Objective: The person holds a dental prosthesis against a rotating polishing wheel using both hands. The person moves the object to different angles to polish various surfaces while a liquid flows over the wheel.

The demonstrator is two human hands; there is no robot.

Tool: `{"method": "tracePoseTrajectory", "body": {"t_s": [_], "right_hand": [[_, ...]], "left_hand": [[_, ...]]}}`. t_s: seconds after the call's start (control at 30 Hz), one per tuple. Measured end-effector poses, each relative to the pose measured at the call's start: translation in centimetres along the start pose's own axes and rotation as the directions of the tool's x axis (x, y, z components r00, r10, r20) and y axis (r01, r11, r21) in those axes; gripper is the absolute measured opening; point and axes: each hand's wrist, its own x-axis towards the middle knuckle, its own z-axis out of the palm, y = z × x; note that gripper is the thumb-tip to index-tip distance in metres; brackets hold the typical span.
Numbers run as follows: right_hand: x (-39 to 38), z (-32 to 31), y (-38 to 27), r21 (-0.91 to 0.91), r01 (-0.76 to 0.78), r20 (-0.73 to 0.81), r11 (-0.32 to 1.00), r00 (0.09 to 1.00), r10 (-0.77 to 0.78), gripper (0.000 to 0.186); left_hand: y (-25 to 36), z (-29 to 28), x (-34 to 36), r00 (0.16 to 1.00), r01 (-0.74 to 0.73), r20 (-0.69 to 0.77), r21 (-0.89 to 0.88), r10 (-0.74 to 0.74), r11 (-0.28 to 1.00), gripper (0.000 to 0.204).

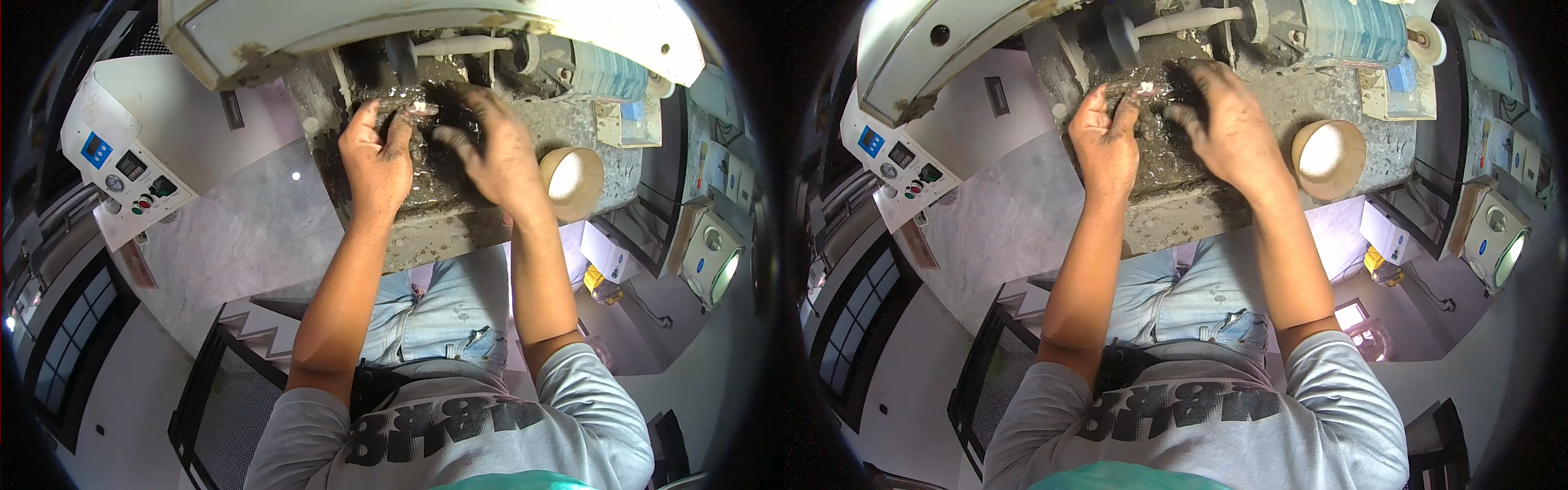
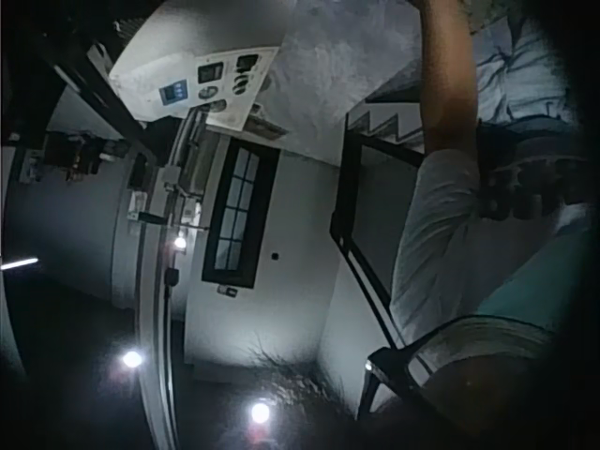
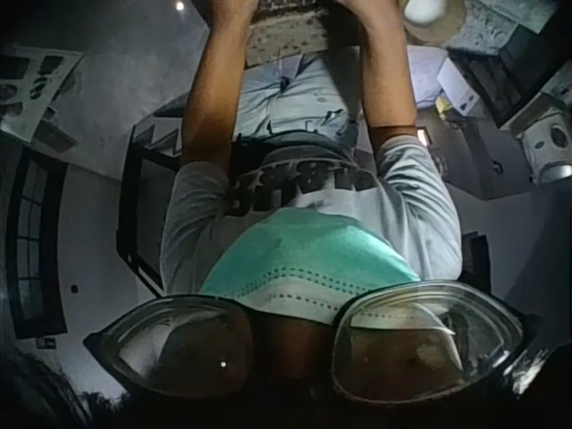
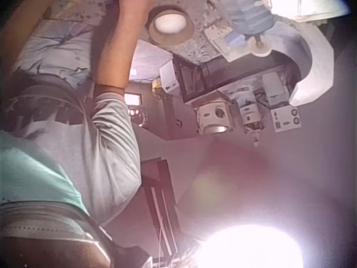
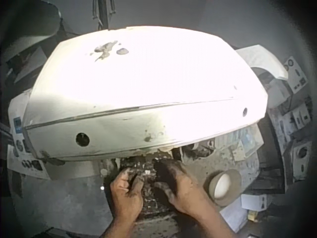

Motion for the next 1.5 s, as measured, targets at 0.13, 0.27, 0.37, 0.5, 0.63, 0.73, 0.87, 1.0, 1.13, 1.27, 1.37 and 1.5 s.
{"method": "tracePoseTrajectory", "body": {"t_s": [0.13,0.27,0.37,0.5,0.63,0.73,0.87,1.0,1.13,1.27,1.37,1.5], "right_hand": [[-1.9,2.6,0.2,-0.372,0.129,0.230,0.919,0.972,-0.043,0.046],[-3.3,3.7,0.4,-0.246,0.133,0.281,0.960,0.958,-0.061,0.034],[-3.1,2.4,0.5,-0.105,0.078,0.346,0.991,0.938,-0.037,0.038],[-2.0,-1.0,-0.5,0.020,-0.088,0.314,0.996,0.946,0.077,0.037],[-0.7,-2.0,-0.6,0.169,0.021,-0.015,0.985,1.000,-0.019,0.038],[0.4,-0.9,-0.6,0.185,0.377,-0.132,0.908,0.925,-0.357,0.041],[0.8,0.1,-0.6,0.046,0.237,0.021,0.970,0.971,-0.238,0.044],[1.9,-0.2,0.5,0.048,0.072,0.030,0.996,0.997,-0.073,0.025],[2.9,0.1,0.1,-0.039,0.199,-0.106,0.979,0.974,-0.202,0.020],[3.6,0.4,-0.3,-0.039,0.151,-0.107,0.988,0.982,-0.154,0.022],[3.7,1.3,-0.6,-0.063,0.090,-0.089,0.994,0.991,-0.096,0.023],[3.6,1.0,-1.1,-0.009,0.066,-0.072,0.998,0.995,-0.067,0.022]], "left_hand": [[0.3,-0.1,0.3,0.996,-0.087,-0.034,0.036,0.088,0.996,0.009],[0.3,-0.1,0.4,0.998,-0.052,-0.030,0.011,0.053,0.999,0.010],[0.5,-0.5,0.6,0.997,-0.074,-0.012,0.017,0.074,0.997,0.010],[1.5,-0.3,0.2,1.000,-0.003,0.005,0.099,0.002,0.995,0.010],[0.9,-0.3,0.5,0.998,-0.004,0.055,0.146,-0.004,0.989,0.011],[-0.1,0.2,0.9,0.996,-0.060,0.077,0.111,0.052,0.992,0.012],[-0.5,0.4,1.1,0.998,0.029,0.054,0.047,-0.032,0.998,0.008],[-0.3,1.1,1.8,0.997,0.060,-0.034,-0.102,-0.064,0.993,0.007],[0.9,1.9,2.2,0.979,0.171,-0.063,-0.276,-0.196,0.946,0.008],[0.4,2.1,2.4,0.981,0.133,-0.098,-0.295,-0.168,0.946,0.007],[0.9,2.0,2.5,0.953,0.195,-0.151,-0.358,-0.262,0.913,0.007],[1.4,2.0,2.2,0.942,0.169,-0.224,-0.332,-0.251,0.928,0.008]]}}
